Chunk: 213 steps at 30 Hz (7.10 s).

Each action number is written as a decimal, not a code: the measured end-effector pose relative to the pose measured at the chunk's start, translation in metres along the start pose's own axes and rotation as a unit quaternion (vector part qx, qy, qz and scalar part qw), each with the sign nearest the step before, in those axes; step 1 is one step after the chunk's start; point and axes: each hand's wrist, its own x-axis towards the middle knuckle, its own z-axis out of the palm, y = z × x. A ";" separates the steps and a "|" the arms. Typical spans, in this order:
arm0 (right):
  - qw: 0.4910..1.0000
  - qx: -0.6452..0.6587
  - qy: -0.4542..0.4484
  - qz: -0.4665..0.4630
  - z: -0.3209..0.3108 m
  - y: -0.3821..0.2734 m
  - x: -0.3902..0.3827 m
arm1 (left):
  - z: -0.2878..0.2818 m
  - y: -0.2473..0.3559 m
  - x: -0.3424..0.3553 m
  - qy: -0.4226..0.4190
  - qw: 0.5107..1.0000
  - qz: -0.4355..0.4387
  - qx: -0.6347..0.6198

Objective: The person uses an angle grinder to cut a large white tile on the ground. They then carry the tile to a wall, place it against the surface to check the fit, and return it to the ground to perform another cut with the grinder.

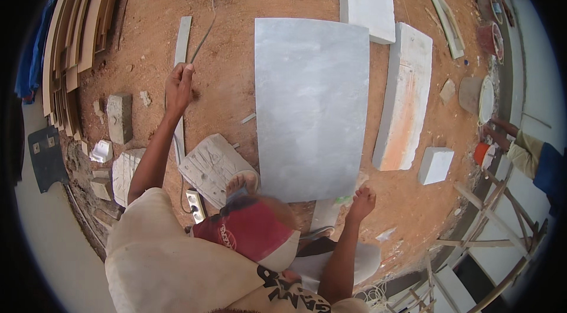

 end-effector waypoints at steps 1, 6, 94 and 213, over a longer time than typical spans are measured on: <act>0.999 0.024 -0.038 -0.011 0.015 -0.029 -0.004 | -0.019 0.022 -0.023 -0.007 0.998 -0.033 -0.061; 0.899 0.012 -0.436 -0.051 0.141 -0.205 -0.109 | -0.068 0.124 -0.134 -0.307 0.940 -0.075 -0.126; 0.849 0.352 -0.389 -0.067 0.067 -0.175 -0.157 | 0.102 0.163 -0.186 -0.471 0.861 -0.022 -0.192; 0.925 -0.160 -0.294 -0.179 -0.066 -0.025 0.099 | 0.282 0.063 -0.172 -0.435 0.697 0.291 0.491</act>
